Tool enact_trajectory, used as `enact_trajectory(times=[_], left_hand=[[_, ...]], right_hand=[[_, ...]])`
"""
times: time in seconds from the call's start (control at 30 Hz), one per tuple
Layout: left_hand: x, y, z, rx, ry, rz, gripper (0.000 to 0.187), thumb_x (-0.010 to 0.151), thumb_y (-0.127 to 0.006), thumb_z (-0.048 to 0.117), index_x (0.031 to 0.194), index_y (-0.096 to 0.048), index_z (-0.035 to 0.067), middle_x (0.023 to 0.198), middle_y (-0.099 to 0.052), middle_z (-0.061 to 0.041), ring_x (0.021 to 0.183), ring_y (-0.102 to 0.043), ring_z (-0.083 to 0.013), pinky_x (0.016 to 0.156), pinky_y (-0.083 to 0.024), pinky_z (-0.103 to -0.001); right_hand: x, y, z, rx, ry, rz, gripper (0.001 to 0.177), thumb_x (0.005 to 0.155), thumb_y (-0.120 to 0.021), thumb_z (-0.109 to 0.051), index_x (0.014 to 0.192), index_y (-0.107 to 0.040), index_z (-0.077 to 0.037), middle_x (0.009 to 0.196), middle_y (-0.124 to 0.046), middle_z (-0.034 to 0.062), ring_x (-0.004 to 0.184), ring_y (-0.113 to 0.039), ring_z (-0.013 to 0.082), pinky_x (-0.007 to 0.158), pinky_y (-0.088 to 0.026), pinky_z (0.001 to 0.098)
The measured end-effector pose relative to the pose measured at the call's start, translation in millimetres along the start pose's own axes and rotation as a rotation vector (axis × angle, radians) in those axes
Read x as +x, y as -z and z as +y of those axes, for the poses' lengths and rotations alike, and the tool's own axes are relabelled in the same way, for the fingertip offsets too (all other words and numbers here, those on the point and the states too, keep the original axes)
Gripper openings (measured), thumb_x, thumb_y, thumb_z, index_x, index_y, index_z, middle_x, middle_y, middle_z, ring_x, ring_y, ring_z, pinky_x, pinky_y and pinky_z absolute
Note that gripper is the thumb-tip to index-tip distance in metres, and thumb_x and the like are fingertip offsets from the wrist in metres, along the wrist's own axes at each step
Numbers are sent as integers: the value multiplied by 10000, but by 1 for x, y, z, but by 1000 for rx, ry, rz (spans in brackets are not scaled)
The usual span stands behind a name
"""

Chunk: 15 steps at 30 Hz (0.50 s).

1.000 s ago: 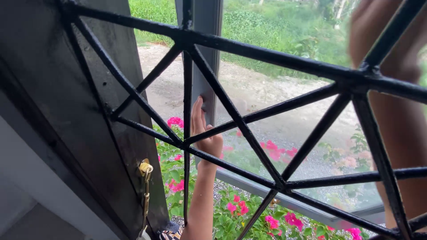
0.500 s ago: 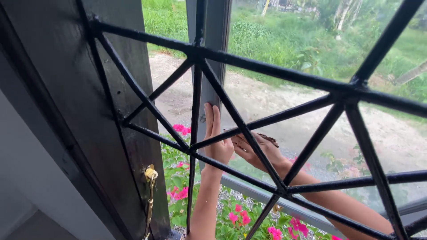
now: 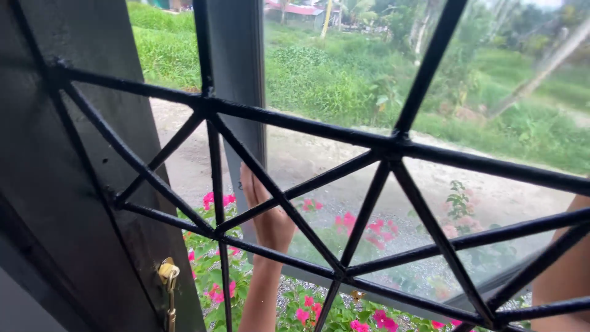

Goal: Cleaning the glass panes and metal frame of a window using a cloth.

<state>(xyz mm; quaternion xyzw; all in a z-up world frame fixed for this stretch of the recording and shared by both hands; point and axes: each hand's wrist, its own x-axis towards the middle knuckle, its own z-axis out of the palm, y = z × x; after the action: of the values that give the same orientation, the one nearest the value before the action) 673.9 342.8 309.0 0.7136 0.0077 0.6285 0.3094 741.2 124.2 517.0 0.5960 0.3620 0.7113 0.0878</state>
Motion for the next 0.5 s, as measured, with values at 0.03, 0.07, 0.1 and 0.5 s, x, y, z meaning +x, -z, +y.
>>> enact_trajectory(times=[0.03,0.07,0.1,0.5], left_hand=[[1,-3,6,42,7,8,831,891,-685,23,1572,-225,-95,1624,-246,-349,1546,-233,-505,1284,-263,-553],[0,-5,12,84,16,16,850,868,-662,27,1564,-195,-113,1611,-231,-378,1538,-209,-535,1285,-248,-584],[1,-11,15,67,11,14,850,868,-662,27,1564,-195,-113,1611,-231,-378,1538,-209,-535,1285,-248,-584],[-15,-5,29,115,3,-76,941,829,-603,-14,1578,-45,-132,1640,-70,-404,1557,-78,-575,1310,-156,-590]], right_hand=[[9,8,12,-45,-16,24,347,1031,-586,-101,1361,-689,-125,1259,-650,101,1261,-571,258,1048,-439,382],[17,17,23,-87,-30,46,333,1038,-586,-108,1354,-691,-120,1233,-655,108,1241,-583,263,1031,-448,379],[22,25,32,-129,-44,69,320,1045,-586,-115,1347,-693,-114,1207,-660,114,1222,-594,268,1015,-457,376],[-19,33,153,-256,-201,141,221,1153,-514,-164,1291,-678,-108,1173,-666,147,1039,-644,241,846,-510,304]])
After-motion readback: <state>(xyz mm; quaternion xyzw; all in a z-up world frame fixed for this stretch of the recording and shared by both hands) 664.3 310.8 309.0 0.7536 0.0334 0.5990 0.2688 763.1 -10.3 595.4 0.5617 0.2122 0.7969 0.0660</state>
